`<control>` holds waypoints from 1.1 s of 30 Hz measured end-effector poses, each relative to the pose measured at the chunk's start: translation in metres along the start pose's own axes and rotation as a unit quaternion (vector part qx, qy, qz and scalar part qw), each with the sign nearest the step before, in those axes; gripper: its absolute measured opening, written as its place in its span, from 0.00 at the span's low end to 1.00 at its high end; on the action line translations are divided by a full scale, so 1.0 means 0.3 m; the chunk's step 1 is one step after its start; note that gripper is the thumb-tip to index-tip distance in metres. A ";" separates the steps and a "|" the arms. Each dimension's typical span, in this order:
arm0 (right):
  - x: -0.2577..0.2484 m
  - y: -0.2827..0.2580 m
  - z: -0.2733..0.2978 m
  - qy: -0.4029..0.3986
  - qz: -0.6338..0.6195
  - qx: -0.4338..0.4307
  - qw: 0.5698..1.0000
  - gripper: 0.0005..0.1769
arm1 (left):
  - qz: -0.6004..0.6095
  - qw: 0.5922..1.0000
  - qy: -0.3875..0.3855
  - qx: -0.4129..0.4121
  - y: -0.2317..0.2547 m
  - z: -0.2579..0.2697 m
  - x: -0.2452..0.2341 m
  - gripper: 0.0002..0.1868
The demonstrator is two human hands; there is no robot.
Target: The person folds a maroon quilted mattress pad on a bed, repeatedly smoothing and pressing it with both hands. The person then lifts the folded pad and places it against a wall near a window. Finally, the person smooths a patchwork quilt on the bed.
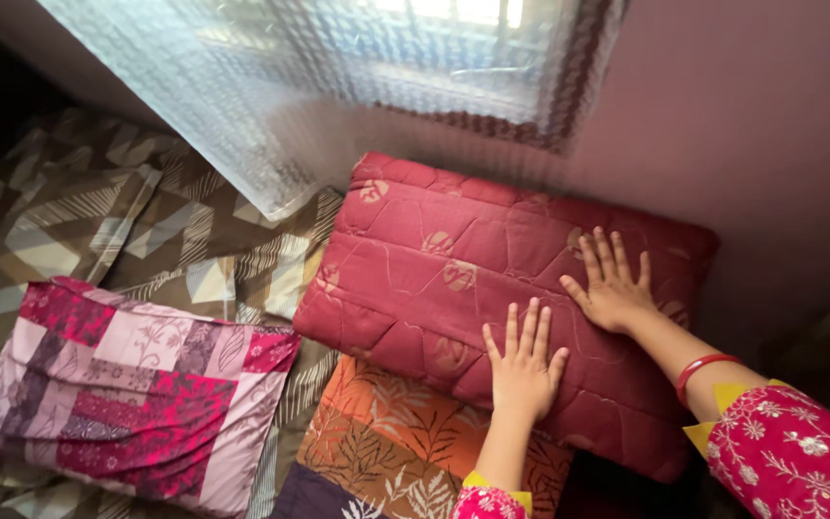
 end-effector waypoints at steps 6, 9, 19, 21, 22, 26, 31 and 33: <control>0.028 0.024 -0.030 -0.008 -0.012 0.006 1.000 0.53 | 0.022 0.999 -0.025 -0.011 -0.004 -0.018 0.050 0.40; 0.045 0.037 -0.041 -0.034 -0.020 0.012 0.999 0.53 | 0.020 0.999 -0.035 -0.025 0.003 -0.018 0.064 0.41; 0.137 0.104 -0.099 -0.043 -0.020 0.011 0.999 0.55 | -0.004 0.998 -0.011 -0.059 0.033 0.002 0.016 0.40; 0.154 0.116 -0.123 -0.044 -0.013 0.005 0.999 0.56 | -0.009 0.998 -0.014 -0.061 0.031 0.018 -0.006 0.40; 0.162 0.123 -0.136 -0.055 -0.014 0.009 0.998 0.56 | 0.007 0.998 -0.027 -0.059 0.018 0.032 -0.018 0.41; 0.193 0.149 -0.166 -0.093 -0.003 0.022 0.995 0.57 | 0.036 0.992 -0.099 -0.064 -0.061 0.080 -0.061 0.43; 0.174 0.152 -0.193 -0.106 0.040 0.015 0.993 0.60 | 0.056 0.973 -0.173 -0.142 -0.216 0.119 -0.117 0.45; 0.169 0.134 -0.197 -0.107 0.085 0.022 0.990 0.60 | 0.071 0.966 -0.188 -0.165 -0.236 0.153 -0.127 0.46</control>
Point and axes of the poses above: each hand's wrist, its own z-axis away from the middle knuckle, its own x-axis out of the palm, y = z × x, the point moved 3 cm from there along -z, towards the middle knuckle, and after that the axes turned 8 degrees about -x, right-handed, at the moved point
